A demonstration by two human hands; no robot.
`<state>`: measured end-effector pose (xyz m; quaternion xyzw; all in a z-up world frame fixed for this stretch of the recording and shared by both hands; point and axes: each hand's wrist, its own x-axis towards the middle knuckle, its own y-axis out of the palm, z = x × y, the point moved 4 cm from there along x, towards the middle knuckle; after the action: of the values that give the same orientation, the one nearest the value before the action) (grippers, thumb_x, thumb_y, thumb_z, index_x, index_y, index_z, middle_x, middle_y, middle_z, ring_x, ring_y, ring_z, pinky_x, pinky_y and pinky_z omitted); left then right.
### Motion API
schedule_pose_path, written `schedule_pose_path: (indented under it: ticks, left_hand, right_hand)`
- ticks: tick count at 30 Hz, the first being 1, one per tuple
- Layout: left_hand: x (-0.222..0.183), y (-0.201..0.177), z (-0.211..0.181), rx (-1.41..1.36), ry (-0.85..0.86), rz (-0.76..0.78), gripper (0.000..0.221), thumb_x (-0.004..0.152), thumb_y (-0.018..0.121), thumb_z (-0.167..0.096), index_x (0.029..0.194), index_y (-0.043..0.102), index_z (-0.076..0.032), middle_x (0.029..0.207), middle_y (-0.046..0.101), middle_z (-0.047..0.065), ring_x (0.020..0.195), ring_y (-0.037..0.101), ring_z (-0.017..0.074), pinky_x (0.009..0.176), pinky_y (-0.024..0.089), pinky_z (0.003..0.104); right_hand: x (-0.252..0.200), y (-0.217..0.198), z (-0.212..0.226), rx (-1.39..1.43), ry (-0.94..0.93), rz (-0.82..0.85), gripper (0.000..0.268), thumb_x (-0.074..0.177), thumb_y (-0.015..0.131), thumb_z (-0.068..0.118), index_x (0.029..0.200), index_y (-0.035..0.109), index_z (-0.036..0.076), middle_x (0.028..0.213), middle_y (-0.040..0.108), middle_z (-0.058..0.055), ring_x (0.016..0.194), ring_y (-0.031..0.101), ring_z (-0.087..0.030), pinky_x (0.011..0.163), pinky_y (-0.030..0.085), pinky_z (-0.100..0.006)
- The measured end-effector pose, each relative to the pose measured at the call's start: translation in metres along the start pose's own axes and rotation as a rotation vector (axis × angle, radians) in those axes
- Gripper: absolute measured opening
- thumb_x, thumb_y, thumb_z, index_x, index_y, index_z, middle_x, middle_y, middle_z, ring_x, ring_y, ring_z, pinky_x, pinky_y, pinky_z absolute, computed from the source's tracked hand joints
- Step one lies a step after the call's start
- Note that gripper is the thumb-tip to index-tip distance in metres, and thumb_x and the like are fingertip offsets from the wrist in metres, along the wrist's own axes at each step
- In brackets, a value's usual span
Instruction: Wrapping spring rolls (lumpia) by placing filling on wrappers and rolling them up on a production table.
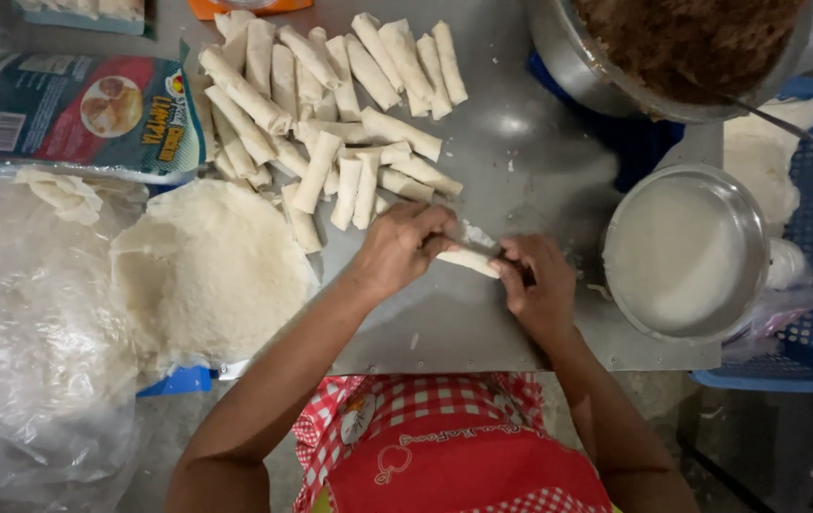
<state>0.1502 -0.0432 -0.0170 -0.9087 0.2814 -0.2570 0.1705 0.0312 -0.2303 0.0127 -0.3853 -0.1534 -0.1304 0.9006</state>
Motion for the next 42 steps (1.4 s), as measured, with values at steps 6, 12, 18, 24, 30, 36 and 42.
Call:
schedule_pose_path:
  ticks: [6,12,18,24,30,36,42]
  left_hand:
    - [-0.009,-0.022,-0.026,0.035,0.227,-0.02,0.021,0.08,0.086,-0.02,0.095,0.078,-0.008,0.084,0.07,0.014,0.077,0.066,0.0347,0.072,0.054,0.044]
    - [0.0,-0.01,-0.016,0.317,0.296,-0.16,0.015,0.088,0.078,-0.024,0.078,0.077,-0.013,0.089,0.067,0.006,0.081,0.057,0.0275,0.074,0.044,0.038]
    - [0.012,-0.015,-0.029,0.347,0.281,-0.235,0.014,0.099,0.066,-0.018,0.092,0.076,-0.013,0.08,0.063,0.005,0.083,0.056,0.0248,0.079,0.038,0.037]
    - [-0.003,-0.039,-0.052,0.188,0.145,-0.298,0.014,0.098,0.064,-0.002,0.108,0.073,-0.004,0.084,0.072,0.014,0.079,0.066,0.032,0.074,0.051,0.037]
    - [-0.056,-0.059,-0.074,0.093,0.045,-0.232,0.019,0.095,0.067,-0.005,0.112,0.076,-0.004,0.077,0.072,0.013,0.071,0.066,0.0306,0.07,0.054,0.038]
    - [-0.114,-0.095,-0.086,0.344,0.054,-0.335,0.017,0.097,0.066,-0.012,0.107,0.078,-0.006,0.092,0.073,0.012,0.081,0.065,0.0311,0.079,0.051,0.038]
    - [-0.153,-0.127,-0.072,0.936,-0.329,-0.347,0.058,0.099,0.066,-0.054,0.139,0.06,-0.013,0.129,0.061,0.015,0.103,0.055,0.0306,0.084,0.045,0.043]
  right_hand:
    - [-0.025,0.008,-0.009,-0.156,-0.072,0.081,0.042,0.081,0.09,0.028,0.112,0.068,0.01,0.102,0.065,-0.01,0.094,0.069,-0.032,0.08,0.058,-0.045]
    - [-0.015,0.014,-0.019,-0.425,-0.354,0.069,0.013,0.097,0.075,0.017,0.106,0.072,0.009,0.102,0.069,-0.011,0.09,0.068,-0.033,0.08,0.056,-0.045]
    - [0.001,0.02,0.037,-0.41,-0.287,0.007,0.034,0.106,0.046,0.001,0.134,0.064,-0.007,0.126,0.062,-0.029,0.117,0.062,-0.049,0.105,0.048,-0.057]
    - [-0.005,0.057,0.039,-0.59,-0.151,0.342,0.126,0.038,0.096,0.001,0.151,0.042,-0.012,0.157,0.039,-0.036,0.145,0.039,-0.052,0.127,0.025,-0.058]
    - [0.054,0.04,0.02,-0.655,-0.185,0.318,0.065,0.082,0.076,0.023,0.144,0.062,0.016,0.119,0.067,-0.007,0.103,0.065,-0.035,0.091,0.045,-0.056]
    - [0.118,0.015,0.043,-0.463,-0.337,0.221,0.039,0.077,0.074,0.003,0.116,0.075,0.004,0.095,0.07,-0.013,0.088,0.07,-0.036,0.083,0.053,-0.046]
    - [0.19,0.059,0.082,-0.107,-0.482,-0.089,0.04,0.08,0.058,-0.018,0.118,0.063,-0.006,0.114,0.055,-0.022,0.104,0.06,-0.04,0.089,0.05,-0.043]
